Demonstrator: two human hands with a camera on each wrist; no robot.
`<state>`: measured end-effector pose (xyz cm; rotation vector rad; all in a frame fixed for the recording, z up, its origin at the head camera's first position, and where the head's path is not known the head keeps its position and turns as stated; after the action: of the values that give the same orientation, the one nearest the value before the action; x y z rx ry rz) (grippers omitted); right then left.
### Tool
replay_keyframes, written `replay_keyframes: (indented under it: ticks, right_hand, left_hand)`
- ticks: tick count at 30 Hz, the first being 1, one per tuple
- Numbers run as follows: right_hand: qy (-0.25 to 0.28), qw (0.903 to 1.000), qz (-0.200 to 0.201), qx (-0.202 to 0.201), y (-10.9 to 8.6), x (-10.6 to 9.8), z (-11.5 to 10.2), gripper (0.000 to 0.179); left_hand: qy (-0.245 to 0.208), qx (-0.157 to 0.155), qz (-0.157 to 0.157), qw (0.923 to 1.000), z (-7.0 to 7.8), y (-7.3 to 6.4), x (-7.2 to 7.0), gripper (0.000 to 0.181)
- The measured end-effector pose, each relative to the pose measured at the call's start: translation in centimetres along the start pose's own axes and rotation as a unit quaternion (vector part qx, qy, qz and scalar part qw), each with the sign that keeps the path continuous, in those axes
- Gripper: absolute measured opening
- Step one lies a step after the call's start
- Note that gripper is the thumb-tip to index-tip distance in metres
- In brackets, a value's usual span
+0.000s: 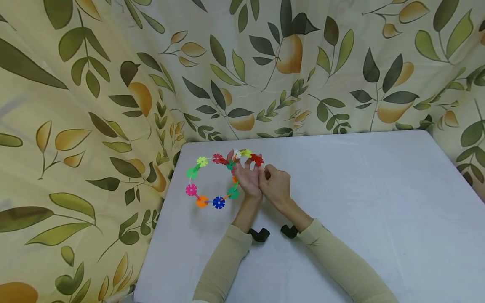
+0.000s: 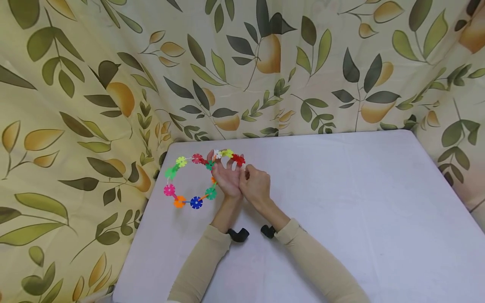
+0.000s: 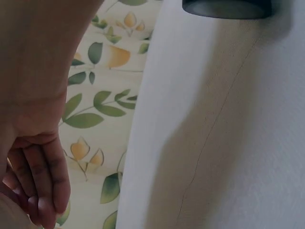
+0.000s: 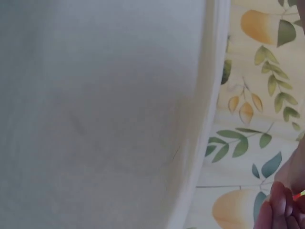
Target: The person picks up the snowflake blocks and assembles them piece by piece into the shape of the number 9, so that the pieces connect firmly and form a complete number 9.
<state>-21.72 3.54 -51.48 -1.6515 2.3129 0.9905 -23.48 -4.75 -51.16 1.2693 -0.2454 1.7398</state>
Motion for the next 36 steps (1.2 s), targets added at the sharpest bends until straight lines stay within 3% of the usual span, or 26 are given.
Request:
replay_keyframes:
  ticks: [12,22,31,36]
  right_hand:
    - [-0.020,0.9984,0.034,-0.040,0.07,-0.14,0.40,0.024]
    - [-0.036,0.9985,0.017,-0.037,0.35,-0.49,0.06,0.026]
    - [-0.036,0.9989,-0.003,-0.028,0.13,-0.24,0.17,0.024]
    - [-0.034,0.9993,-0.006,-0.017,0.35,-0.44,0.24,0.025]
  left_hand:
    - [0.011,-0.031,0.030,0.9990,-0.12,0.32,0.20,0.058]
    - [0.025,-0.049,0.041,0.9976,-0.29,0.09,-0.35,0.052]
    - [0.018,-0.032,0.038,0.9986,-0.40,-0.45,-0.44,0.050]
    - [0.009,-0.026,0.037,0.9989,-0.16,-0.08,-0.36,0.049]
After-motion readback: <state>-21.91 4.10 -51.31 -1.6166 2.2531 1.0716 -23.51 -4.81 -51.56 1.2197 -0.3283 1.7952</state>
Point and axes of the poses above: each hand's wrist, its own y-axis towards the middle knuckle, its own x-axis out of the palm, z = x × y, the point moved 2 cm from there along y, towards the middle knuckle, and after that the axes turned 13 degrees about x, right-handed, at the moved point
